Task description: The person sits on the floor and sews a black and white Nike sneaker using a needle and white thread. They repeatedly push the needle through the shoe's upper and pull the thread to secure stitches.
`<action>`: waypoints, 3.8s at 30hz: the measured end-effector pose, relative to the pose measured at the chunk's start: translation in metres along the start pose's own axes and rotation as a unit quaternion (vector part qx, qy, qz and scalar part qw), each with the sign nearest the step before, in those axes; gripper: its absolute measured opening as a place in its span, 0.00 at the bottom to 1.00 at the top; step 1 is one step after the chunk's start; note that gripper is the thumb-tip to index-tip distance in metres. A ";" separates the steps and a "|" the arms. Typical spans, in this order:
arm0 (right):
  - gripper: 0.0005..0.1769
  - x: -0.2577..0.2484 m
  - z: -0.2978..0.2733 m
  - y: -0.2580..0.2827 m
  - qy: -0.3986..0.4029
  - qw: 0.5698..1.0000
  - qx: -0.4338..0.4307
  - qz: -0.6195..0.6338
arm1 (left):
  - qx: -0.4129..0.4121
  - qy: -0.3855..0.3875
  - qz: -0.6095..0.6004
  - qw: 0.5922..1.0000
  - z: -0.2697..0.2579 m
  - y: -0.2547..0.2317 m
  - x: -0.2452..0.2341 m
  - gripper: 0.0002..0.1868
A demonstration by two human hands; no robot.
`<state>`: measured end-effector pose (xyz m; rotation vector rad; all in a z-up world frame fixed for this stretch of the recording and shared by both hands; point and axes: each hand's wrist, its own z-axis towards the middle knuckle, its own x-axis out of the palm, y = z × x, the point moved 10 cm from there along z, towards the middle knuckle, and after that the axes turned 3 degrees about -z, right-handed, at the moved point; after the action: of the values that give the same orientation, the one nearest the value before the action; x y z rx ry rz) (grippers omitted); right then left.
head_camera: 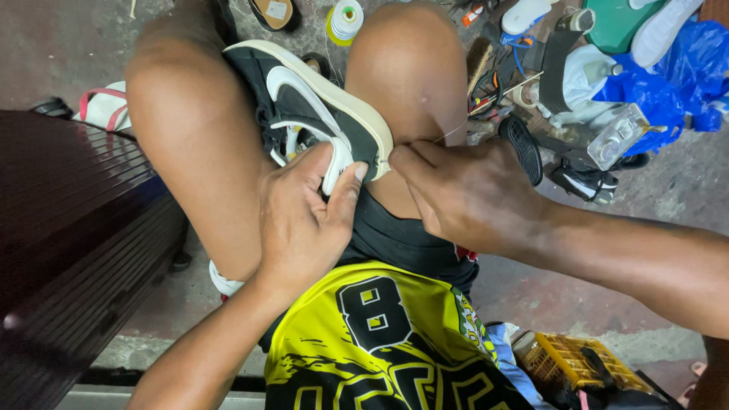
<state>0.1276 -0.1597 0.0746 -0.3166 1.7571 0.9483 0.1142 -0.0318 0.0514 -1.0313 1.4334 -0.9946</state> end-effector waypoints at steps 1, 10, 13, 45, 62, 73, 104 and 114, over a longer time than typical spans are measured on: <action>0.06 0.002 0.001 0.003 0.005 1.000 -0.010 -0.027 | 0.000 -0.005 0.012 1.000 0.000 0.001 -0.001 0.06; 0.06 0.007 0.021 -0.011 -0.011 0.999 0.043 -0.001 | 0.036 -0.002 0.056 0.998 -0.001 -0.001 0.004 0.10; 0.05 0.005 0.016 -0.007 0.004 0.999 0.046 -0.025 | 0.019 0.009 0.048 0.999 -0.007 0.005 0.002 0.10; 0.05 0.020 -0.053 -0.074 0.026 0.911 0.335 0.239 | -0.032 0.048 -0.541 0.839 -0.034 0.046 -0.012 0.08; 0.04 -0.013 -0.003 -0.005 -0.026 0.996 0.080 0.014 | -0.131 0.143 -0.212 0.958 -0.004 0.088 0.033 0.08; 0.05 -0.012 0.015 0.006 0.034 0.998 0.045 -0.019 | -0.221 0.150 -0.345 0.900 -0.015 0.103 0.040 0.07; 0.22 -0.025 0.017 0.023 0.029 0.934 -0.050 -0.354 | -0.183 0.144 -0.214 0.949 -0.012 0.099 0.030 0.10; 0.20 -0.043 0.000 -0.019 0.063 0.966 0.049 -0.244 | -0.085 0.005 -0.136 0.987 -0.038 0.067 -0.025 0.13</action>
<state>0.1565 -0.1819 0.1041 -0.7207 1.7183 0.4929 0.0726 0.0129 -0.0025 -1.3762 1.4280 -1.0851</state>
